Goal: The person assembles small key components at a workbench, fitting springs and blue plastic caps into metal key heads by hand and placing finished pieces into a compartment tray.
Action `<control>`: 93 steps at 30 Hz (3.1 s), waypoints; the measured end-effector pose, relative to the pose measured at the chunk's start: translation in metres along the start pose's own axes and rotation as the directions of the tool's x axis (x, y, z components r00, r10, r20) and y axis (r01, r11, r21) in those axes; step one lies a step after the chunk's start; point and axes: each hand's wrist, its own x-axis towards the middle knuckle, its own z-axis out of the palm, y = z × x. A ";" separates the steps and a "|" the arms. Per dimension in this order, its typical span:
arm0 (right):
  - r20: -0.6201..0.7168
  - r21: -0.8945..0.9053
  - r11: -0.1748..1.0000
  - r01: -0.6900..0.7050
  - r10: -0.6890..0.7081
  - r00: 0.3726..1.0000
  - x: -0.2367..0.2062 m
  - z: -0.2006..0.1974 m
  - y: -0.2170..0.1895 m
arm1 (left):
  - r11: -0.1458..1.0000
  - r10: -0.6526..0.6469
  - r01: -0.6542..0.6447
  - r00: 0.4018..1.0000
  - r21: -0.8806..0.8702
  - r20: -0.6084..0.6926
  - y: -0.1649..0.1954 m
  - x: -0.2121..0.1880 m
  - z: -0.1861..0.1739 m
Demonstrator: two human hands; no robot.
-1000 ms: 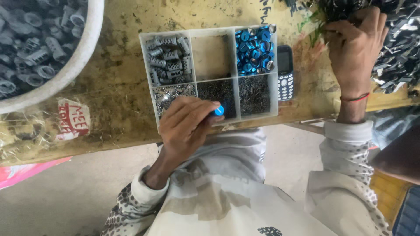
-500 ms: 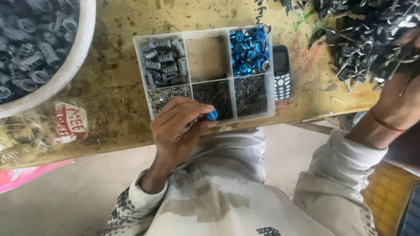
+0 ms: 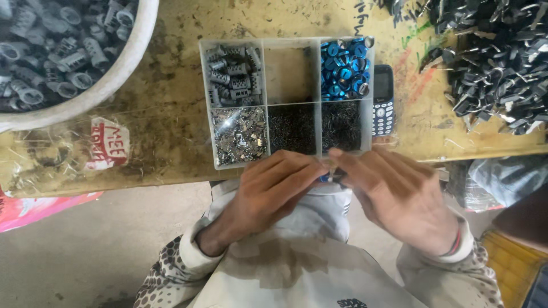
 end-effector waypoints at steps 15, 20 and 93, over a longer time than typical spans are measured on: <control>0.030 0.133 0.931 -0.341 0.340 0.940 -0.058 -0.004 0.026 | 0.920 -0.313 0.311 0.949 -0.240 0.029 0.004 0.006 0.034; -0.357 -0.272 0.495 -0.825 0.745 0.564 -0.099 -0.011 0.089 | 0.896 -0.416 0.398 0.907 -0.195 -0.062 -0.018 -0.002 0.006; -0.283 0.452 0.866 -0.216 0.368 0.886 0.012 0.087 -0.014 | 0.678 -0.642 0.454 0.748 -0.578 -0.166 -0.002 -0.010 0.011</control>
